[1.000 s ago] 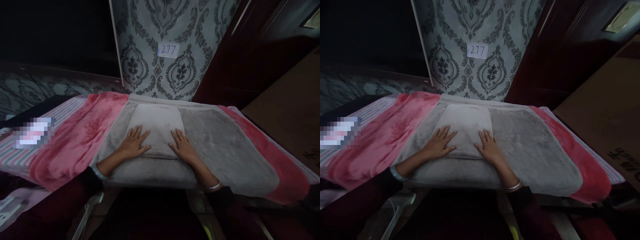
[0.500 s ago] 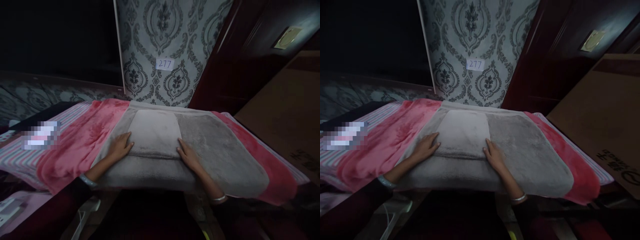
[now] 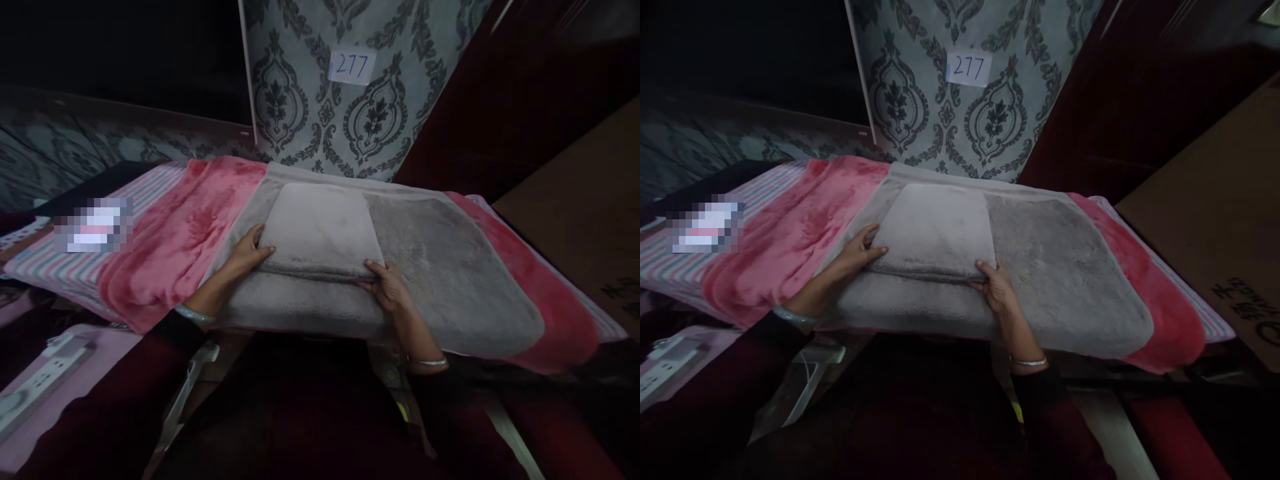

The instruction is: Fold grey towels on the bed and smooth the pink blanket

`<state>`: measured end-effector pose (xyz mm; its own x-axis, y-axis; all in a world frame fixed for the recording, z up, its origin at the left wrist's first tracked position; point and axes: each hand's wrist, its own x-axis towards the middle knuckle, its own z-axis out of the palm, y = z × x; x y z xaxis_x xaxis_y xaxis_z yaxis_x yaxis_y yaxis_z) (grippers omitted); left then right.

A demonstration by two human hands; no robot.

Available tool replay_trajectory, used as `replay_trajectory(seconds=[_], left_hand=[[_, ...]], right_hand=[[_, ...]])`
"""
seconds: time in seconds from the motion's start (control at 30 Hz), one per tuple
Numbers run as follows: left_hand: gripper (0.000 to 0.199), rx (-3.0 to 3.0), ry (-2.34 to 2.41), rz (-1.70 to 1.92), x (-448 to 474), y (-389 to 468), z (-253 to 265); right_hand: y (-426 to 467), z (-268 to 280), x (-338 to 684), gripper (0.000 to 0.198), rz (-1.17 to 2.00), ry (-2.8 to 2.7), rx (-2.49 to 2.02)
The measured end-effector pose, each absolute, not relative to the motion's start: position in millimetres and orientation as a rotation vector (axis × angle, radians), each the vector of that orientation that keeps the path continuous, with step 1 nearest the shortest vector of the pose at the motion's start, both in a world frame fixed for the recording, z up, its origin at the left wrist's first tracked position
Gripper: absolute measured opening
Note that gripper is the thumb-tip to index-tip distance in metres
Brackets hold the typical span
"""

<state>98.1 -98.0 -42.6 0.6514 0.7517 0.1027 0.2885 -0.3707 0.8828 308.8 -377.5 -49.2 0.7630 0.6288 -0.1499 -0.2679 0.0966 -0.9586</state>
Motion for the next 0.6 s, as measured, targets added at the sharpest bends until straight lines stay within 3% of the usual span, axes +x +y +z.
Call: replay_trajectory(seconds=[0.6], left_hand=[[0.077, 2.014, 0.746, 0.555, 75.2, -113.4, -17.6]], right_hand=[[-403.4, -28.6, 266.2, 0.056, 0.682, -0.25, -1.174]])
